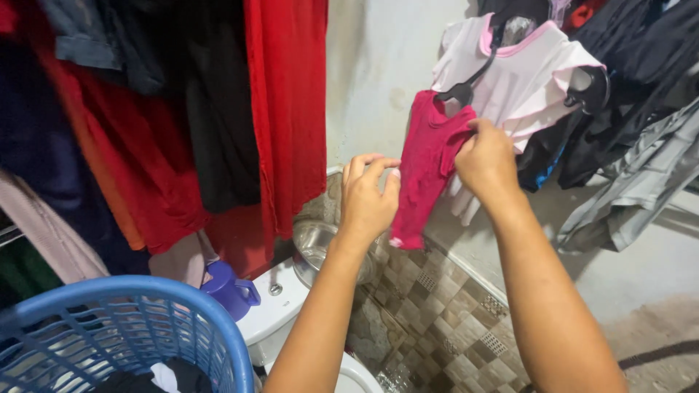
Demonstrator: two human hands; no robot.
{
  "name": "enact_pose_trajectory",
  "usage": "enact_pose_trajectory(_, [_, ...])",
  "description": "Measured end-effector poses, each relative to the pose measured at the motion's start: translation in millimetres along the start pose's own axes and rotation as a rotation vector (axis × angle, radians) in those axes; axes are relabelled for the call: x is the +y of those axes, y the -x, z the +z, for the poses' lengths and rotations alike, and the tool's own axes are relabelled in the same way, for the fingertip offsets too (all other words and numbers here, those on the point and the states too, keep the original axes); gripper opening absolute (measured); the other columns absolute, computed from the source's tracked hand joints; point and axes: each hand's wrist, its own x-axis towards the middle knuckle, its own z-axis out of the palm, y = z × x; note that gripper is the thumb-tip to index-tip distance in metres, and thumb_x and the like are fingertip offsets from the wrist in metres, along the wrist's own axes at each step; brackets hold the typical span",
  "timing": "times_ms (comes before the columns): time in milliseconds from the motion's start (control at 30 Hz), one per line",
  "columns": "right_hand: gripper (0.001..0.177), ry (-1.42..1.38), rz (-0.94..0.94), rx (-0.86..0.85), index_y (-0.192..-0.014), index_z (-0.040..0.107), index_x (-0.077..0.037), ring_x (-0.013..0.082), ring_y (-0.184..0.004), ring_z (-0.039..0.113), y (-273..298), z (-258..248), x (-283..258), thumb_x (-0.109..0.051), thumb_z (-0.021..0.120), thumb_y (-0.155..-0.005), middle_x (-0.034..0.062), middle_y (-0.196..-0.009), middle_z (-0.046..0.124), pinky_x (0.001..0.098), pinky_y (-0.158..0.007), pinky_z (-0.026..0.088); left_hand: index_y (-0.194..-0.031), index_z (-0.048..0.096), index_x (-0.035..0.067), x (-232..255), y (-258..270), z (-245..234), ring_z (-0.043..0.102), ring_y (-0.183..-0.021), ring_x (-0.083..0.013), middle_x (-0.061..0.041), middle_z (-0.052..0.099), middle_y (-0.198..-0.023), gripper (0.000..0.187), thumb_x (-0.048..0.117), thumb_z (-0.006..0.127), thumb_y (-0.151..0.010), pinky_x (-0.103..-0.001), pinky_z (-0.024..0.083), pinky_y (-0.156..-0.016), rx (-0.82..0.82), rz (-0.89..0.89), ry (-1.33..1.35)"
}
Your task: Hang several pieces of wet or clean clothing from a laundry basket onto plastic hangers in a bathroom setting.
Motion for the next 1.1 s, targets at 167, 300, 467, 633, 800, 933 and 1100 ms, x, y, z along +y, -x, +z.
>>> enact_pose_trajectory(167, [0.046,-0.052,-0.084,0.022,-0.139,0.054,0.0,0.0485,-0.102,0.064,51,-19,-26,-0.007,0.062,-0.094,0.031,-0.111,0.064,0.0532,-0.091,0.051,-0.109,0.075,0.011,-20,15,7,0.056,-0.117,-0.0358,-0.016,0.062,-0.12,0.019,0.017,0.07,-0.091,-0.044,0.045,-0.102,-0.024,-0.019,-0.039])
enact_pose_trajectory(300, [0.072,-0.156,0.025,-0.051,-0.153,0.036,-0.003,0.0389,-0.09,0.066,85,-48,-44,-0.01,0.067,-0.089,0.0267,-0.113,0.057,0.0466,-0.081,0.054,-0.11,0.075,0.011,-28,26,9,0.056,-0.115,-0.0361,-0.016,0.062,-0.121,0.02,0.017,0.07,-0.092,-0.044,0.045,-0.102,-0.067,-0.054,-0.035])
enact_pose_trajectory(467, [0.066,-0.218,0.093,-0.066,-0.148,0.044,-0.003,0.027,-0.085,0.068,119,-92,-37,-0.009,0.07,-0.087,0.0229,-0.122,0.061,0.0367,-0.07,0.055,-0.11,0.074,0.009,-8,39,11,0.057,-0.114,-0.0345,-0.015,0.064,-0.119,0.019,0.013,0.069,-0.092,-0.043,0.045,-0.1,-0.063,0.006,0.034])
enact_pose_trajectory(633, [0.03,-0.383,0.299,0.033,-0.125,0.07,-0.003,0.0126,-0.081,0.07,143,-146,37,-0.009,0.07,-0.095,0.0117,-0.098,0.077,0.0258,-0.067,0.055,-0.11,0.073,0.006,47,53,27,0.063,-0.104,-0.0309,-0.013,0.067,-0.108,0.018,0.007,0.066,-0.093,-0.04,0.049,-0.094,-0.1,0.046,0.167])
enact_pose_trajectory(800, [0.017,-0.358,0.382,0.325,-0.115,0.073,0.0,0.0096,-0.075,0.068,141,-230,89,-0.005,0.064,-0.101,0.0059,-0.093,0.075,0.0244,-0.069,0.056,-0.111,0.071,0.004,103,60,54,0.069,-0.095,-0.0269,-0.012,0.067,-0.103,0.019,0.002,0.065,-0.094,-0.033,0.055,-0.084,-0.242,0.169,0.449])
enact_pose_trajectory(933, [0.016,-0.323,0.312,0.406,-0.114,0.072,0.001,0.0084,-0.079,0.069,128,-288,109,-0.005,0.063,-0.102,0.0065,-0.095,0.075,0.0244,-0.07,0.058,-0.109,0.073,0.005,136,55,80,0.07,-0.091,-0.0252,-0.012,0.068,-0.102,0.018,0.003,0.066,-0.093,-0.031,0.055,-0.079,-0.328,0.168,0.54])
enact_pose_trajectory(1100, [0.015,-0.135,0.429,0.367,-0.109,0.075,0.0,0.0123,-0.06,0.057,110,-327,132,-0.007,0.07,-0.097,0.0065,-0.078,0.066,0.0277,-0.054,0.045,-0.108,0.072,0.004,168,40,110,0.07,-0.095,-0.0257,-0.012,0.068,-0.102,0.016,0.004,0.066,-0.094,-0.032,0.056,-0.082,-0.412,0.322,0.66])
